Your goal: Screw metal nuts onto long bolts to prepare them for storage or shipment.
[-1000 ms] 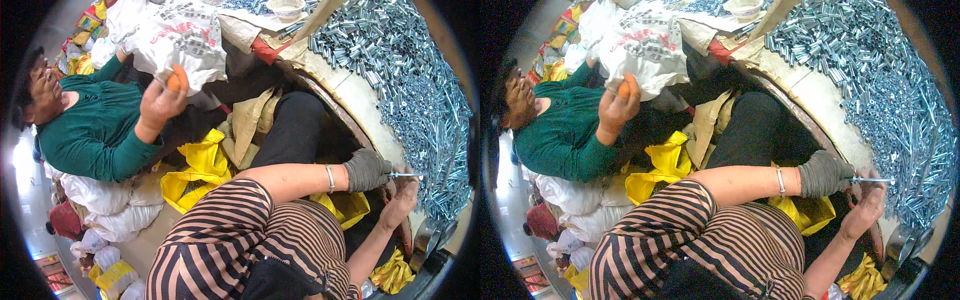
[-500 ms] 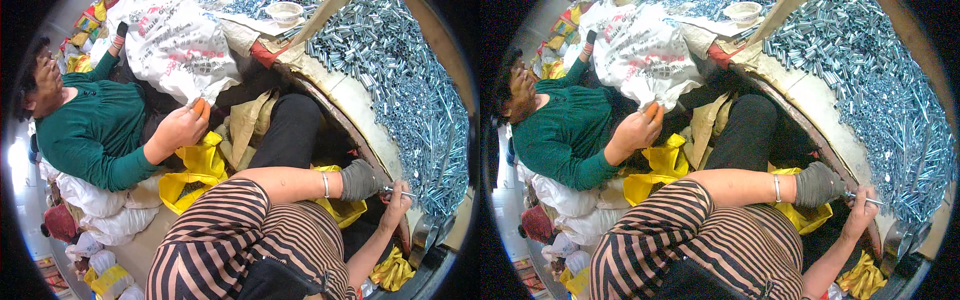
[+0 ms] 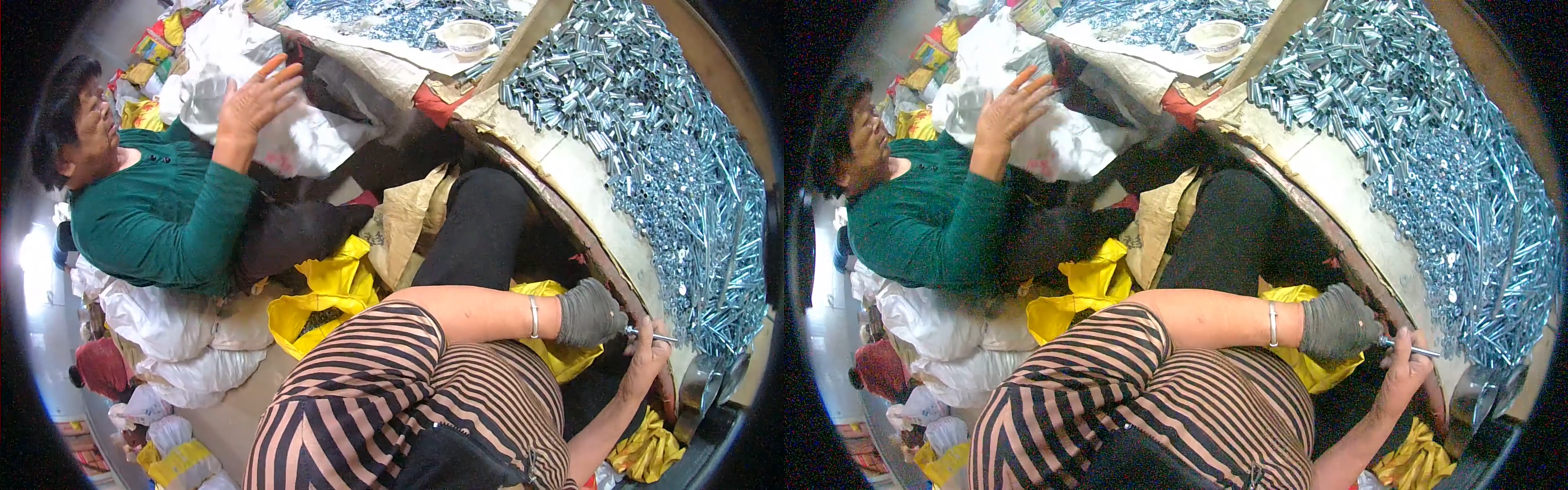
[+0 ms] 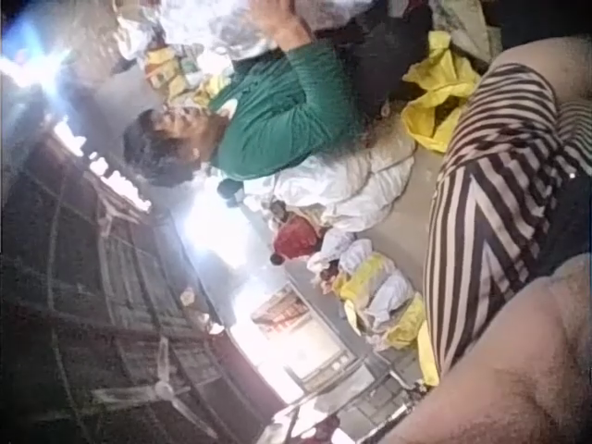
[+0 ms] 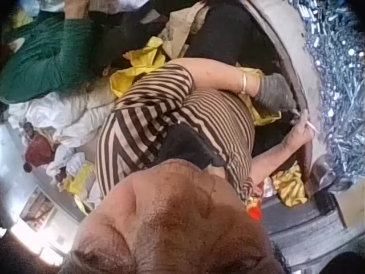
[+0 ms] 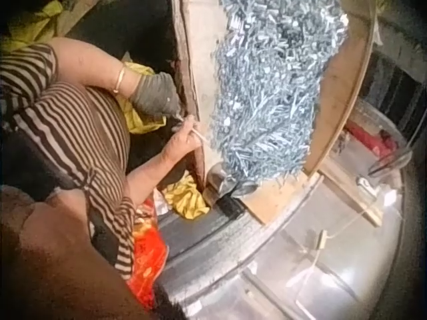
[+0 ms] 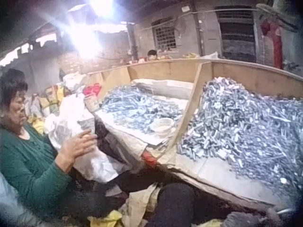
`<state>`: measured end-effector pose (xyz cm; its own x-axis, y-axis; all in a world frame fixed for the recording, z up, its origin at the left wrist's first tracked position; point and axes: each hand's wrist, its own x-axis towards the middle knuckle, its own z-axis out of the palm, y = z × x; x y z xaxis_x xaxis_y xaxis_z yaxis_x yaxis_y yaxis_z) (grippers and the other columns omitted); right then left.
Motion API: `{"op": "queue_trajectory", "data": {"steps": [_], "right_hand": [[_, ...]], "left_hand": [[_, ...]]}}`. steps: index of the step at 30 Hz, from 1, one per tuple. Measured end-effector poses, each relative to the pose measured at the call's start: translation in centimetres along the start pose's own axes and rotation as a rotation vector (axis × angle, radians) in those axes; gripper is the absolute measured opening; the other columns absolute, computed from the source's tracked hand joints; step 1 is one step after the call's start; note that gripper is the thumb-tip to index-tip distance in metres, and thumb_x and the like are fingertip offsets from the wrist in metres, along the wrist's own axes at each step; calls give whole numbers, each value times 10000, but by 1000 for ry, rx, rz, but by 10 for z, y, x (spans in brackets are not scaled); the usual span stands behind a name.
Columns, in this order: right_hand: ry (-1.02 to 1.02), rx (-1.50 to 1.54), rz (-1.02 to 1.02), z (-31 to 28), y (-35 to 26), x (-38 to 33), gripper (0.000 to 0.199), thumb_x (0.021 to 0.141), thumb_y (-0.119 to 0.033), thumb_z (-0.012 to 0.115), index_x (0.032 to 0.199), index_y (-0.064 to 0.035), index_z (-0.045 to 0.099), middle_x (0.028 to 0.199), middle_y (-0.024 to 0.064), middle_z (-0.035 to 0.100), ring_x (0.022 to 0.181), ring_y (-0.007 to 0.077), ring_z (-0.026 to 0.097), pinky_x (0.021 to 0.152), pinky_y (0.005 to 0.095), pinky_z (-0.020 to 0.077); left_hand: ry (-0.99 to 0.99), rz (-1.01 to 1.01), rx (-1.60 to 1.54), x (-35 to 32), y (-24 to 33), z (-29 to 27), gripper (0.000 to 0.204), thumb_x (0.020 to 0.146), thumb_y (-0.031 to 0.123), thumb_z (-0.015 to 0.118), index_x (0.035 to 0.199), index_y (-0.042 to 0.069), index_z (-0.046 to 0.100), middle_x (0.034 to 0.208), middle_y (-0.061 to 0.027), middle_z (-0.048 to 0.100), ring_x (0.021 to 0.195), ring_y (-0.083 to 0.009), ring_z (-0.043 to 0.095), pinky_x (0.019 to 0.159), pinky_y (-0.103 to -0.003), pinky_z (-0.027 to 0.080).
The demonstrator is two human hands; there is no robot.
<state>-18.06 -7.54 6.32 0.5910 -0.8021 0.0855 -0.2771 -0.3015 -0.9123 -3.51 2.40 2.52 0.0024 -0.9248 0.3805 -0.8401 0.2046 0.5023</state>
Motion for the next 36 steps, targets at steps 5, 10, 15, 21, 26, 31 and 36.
{"op": "queue_trajectory", "data": {"steps": [5,10,15,21,26,31,36], "right_hand": [[-71,-58,44,-11,-1,-9,260,938,-213,536,701,-117,488,594,-55,398,511,11,333,440,197,220],[-225,105,-193,-23,-29,-37,217,872,-174,592,695,-80,509,607,-22,428,522,76,364,481,249,261],[15,-146,-310,-23,-29,-57,234,746,-189,650,641,-12,540,616,52,501,529,157,419,502,312,305],[-511,104,-378,-20,-60,-33,209,765,-207,629,756,0,603,647,82,537,619,211,544,566,325,415],[-481,275,-272,-18,-63,-41,199,797,-140,603,691,18,544,605,67,491,556,161,444,512,290,333],[-478,298,-252,-12,-52,-33,210,793,-145,596,679,22,540,599,64,486,521,159,424,495,295,327],[-391,-85,-229,-19,-36,-38,176,832,-121,588,711,-4,536,609,70,481,547,190,483,530,308,393]], "left_hand": [[84,79,-25,3,12,-7,188,785,286,593,719,110,605,614,-91,606,555,-282,616,454,-429,445],[-233,165,-943,7,12,-13,238,688,277,701,701,44,651,592,-85,610,507,-190,558,495,-329,429],[-369,119,-1253,2,14,-12,258,685,268,699,633,29,616,538,-33,553,511,-80,481,480,-285,377],[-554,-81,-1356,-6,-4,-29,214,696,232,730,728,37,650,558,9,530,512,-60,486,457,-233,365],[-561,-34,-1418,5,2,-29,203,647,213,743,676,41,638,572,26,544,495,-52,463,450,-212,345],[-584,-172,-1355,-7,-15,-30,224,675,242,731,734,36,666,603,10,568,565,-70,502,520,-235,407],[-417,-107,-943,8,-23,-36,224,771,256,676,791,33,671,635,-9,587,607,-98,533,567,-277,446]]}}
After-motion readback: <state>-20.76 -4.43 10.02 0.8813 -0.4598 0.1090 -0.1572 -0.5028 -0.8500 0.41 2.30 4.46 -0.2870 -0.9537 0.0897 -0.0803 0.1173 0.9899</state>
